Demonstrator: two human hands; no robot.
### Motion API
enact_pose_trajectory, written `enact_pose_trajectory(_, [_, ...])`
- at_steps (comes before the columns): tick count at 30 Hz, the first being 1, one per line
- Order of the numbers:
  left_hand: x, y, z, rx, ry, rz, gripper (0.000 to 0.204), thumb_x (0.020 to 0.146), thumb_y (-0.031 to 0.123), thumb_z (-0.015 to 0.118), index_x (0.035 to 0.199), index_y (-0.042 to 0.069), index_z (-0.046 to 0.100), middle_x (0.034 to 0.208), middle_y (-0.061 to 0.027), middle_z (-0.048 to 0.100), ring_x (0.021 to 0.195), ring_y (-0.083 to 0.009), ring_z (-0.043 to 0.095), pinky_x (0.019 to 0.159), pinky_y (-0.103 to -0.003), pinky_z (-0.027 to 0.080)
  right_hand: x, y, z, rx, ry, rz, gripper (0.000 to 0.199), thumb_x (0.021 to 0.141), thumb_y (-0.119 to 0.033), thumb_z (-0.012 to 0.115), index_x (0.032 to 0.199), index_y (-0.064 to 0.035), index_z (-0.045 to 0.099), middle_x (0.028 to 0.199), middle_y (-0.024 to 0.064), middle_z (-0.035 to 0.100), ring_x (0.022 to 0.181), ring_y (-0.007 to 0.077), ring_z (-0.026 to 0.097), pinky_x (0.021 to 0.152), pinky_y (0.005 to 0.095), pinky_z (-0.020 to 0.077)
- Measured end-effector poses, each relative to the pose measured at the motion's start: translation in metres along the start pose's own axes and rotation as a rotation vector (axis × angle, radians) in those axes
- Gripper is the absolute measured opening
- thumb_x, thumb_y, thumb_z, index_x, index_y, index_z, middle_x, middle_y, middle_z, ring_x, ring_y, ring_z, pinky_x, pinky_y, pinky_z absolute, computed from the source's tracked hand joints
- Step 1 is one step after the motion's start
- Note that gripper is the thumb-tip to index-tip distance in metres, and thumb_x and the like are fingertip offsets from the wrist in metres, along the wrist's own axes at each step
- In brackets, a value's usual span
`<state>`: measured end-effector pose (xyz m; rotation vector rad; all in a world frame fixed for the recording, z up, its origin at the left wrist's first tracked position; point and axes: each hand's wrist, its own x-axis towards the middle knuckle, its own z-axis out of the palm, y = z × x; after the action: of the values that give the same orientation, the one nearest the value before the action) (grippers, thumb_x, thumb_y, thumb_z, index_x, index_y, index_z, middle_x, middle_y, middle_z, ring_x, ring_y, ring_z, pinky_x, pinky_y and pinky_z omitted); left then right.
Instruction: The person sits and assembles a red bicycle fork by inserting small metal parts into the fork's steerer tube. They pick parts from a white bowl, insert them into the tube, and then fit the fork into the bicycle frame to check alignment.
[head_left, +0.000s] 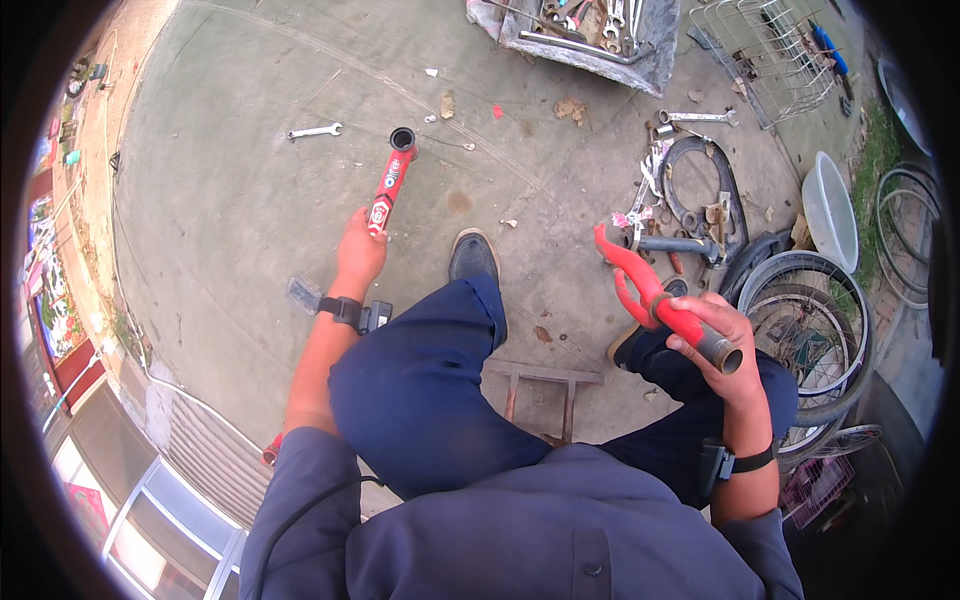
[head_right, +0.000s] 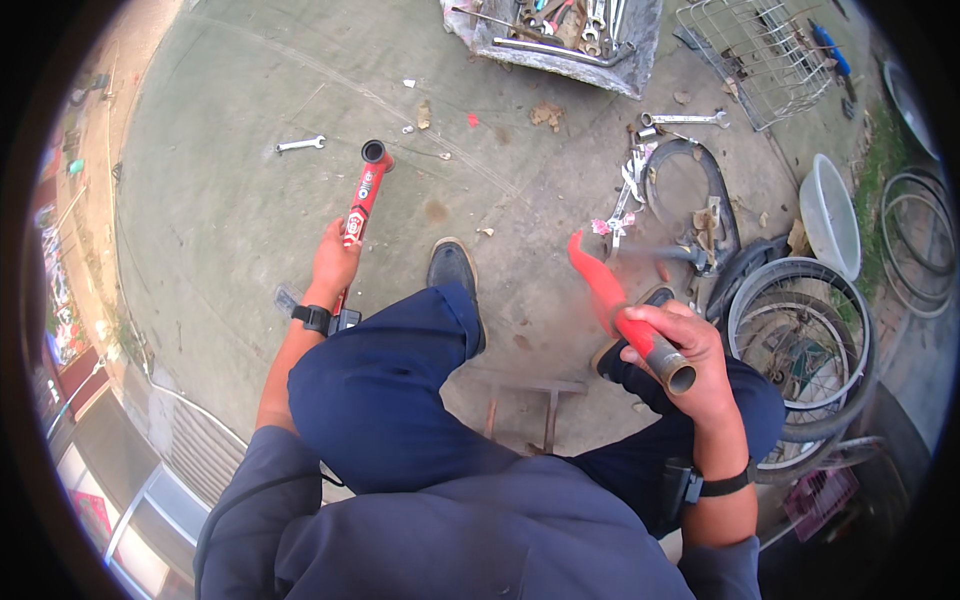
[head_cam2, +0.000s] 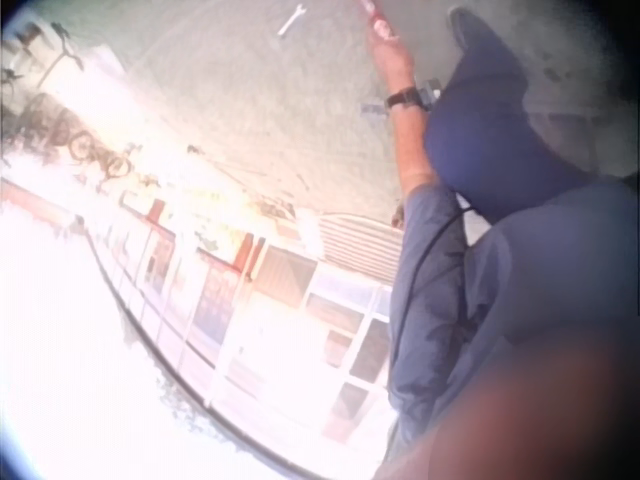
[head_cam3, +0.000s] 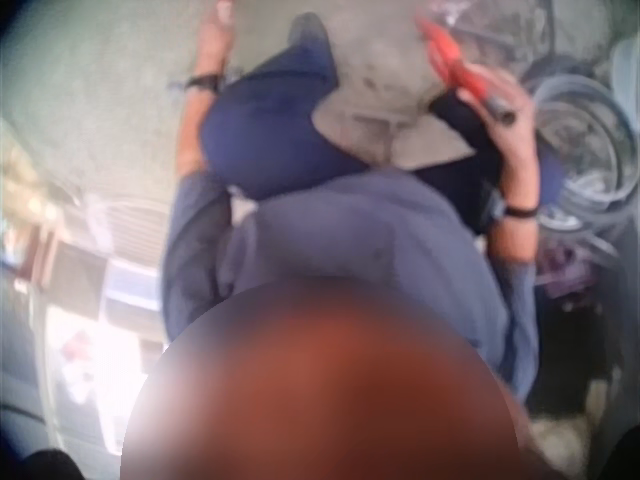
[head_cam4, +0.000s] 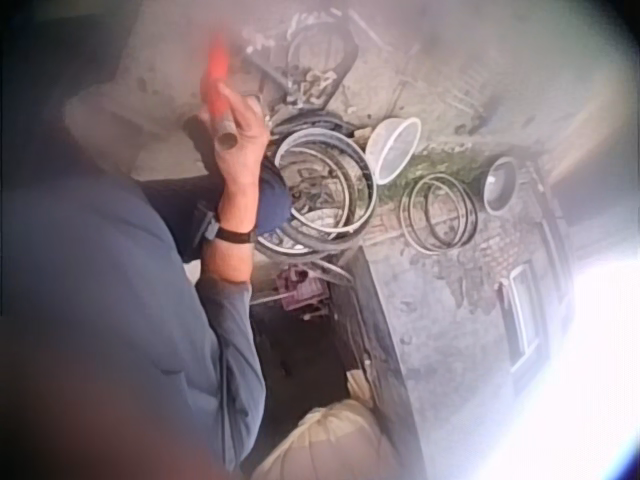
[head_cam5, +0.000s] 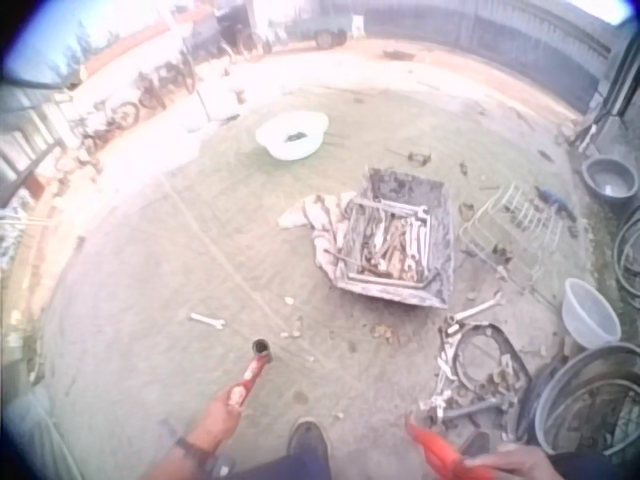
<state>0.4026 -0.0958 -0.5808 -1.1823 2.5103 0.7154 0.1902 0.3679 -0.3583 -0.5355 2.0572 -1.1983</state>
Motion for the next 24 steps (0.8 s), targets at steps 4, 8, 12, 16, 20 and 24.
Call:
enact_pose_trajectory(4, [-0.008,0.006,-0.046,-0.01,0.019,0.029,0.055,0.092,0.016,0.07,0.141,-0.002,0.053,0.137,-0.0257,0.062,0.129,-0.0393,0.06,0.109,-0.045,0.047,-0.004,-0.006,0.003,0.052,-0.003,-0.009,0.049,0.073,0.002,0.089,0.119,-0.0076,0.075,0.086,0.0012,0.064,0.081,0.015,0.06,0.076,0.0277,0.0479])
enact_pose_trajectory(8, [-0.015,0.04,-0.125,-0.2,0.024,0.092,0.049,0.097,0.02,0.07,0.139,-0.002,0.057,0.135,-0.0224,0.066,0.127,-0.03,0.064,0.105,-0.039,0.051,-0.009,-0.01,0.006,0.032,0.004,-0.136,0.041,0.079,0.007,0.078,0.118,-0.0071,0.075,0.092,0.0038,0.072,0.086,0.0164,0.063,0.08,0.0297,0.0496])
enact_pose_trajectory(12, [-0.046,0.119,-0.195,-0.355,0.047,0.286,0.043,0.1,0.014,0.067,0.139,0.0,0.058,0.131,-0.016,0.069,0.124,-0.0227,0.064,0.103,-0.034,0.052,-0.02,-0.008,0.012,0.049,0.025,-0.201,0.035,0.087,0.002,0.077,0.12,-0.0091,0.076,0.091,-0.0004,0.062,0.083,0.01,0.059,0.077,0.0239,0.0475])
enact_pose_trajectory(16, [-0.121,0.205,-0.201,-0.453,-0.168,0.577,0.038,0.097,0.006,0.069,0.134,0.002,0.062,0.126,-0.0103,0.069,0.117,-0.0195,0.065,0.101,-0.033,0.051,-0.03,-0.004,0.021,0.138,-0.018,-0.126,0.043,0.083,-0.008,0.087,0.124,-0.0146,0.075,0.085,-0.0011,0.062,0.078,0.0113,0.056,0.071,0.0266,0.046])
enact_pose_trajectory(20, [-0.198,0.26,-0.163,-0.306,-0.31,0.901,0.041,0.089,0.01,0.078,0.128,0.004,0.065,0.12,-0.0094,0.068,0.109,-0.023,0.064,0.096,-0.035,0.051,-0.037,-0.008,0.029,0.308,-0.024,-0.229,0.041,0.083,-0.01,0.087,0.123,-0.0126,0.075,0.083,-0.0014,0.06,0.077,0.0087,0.055,0.07,0.0261,0.0464])
enact_pose_trajectory(24, [-0.24,0.29,-0.107,-0.418,-0.291,0.965,0.041,0.088,0.007,0.08,0.126,0.003,0.066,0.126,-0.0113,0.065,0.116,-0.0228,0.063,0.101,-0.035,0.05,-0.04,-0.007,0.034,0.238,-0.018,-0.267,0.032,0.081,-0.012,0.086,0.111,-0.0099,0.076,0.082,0.0027,0.062,0.075,0.0144,0.059,0.069,0.0319,0.0492])
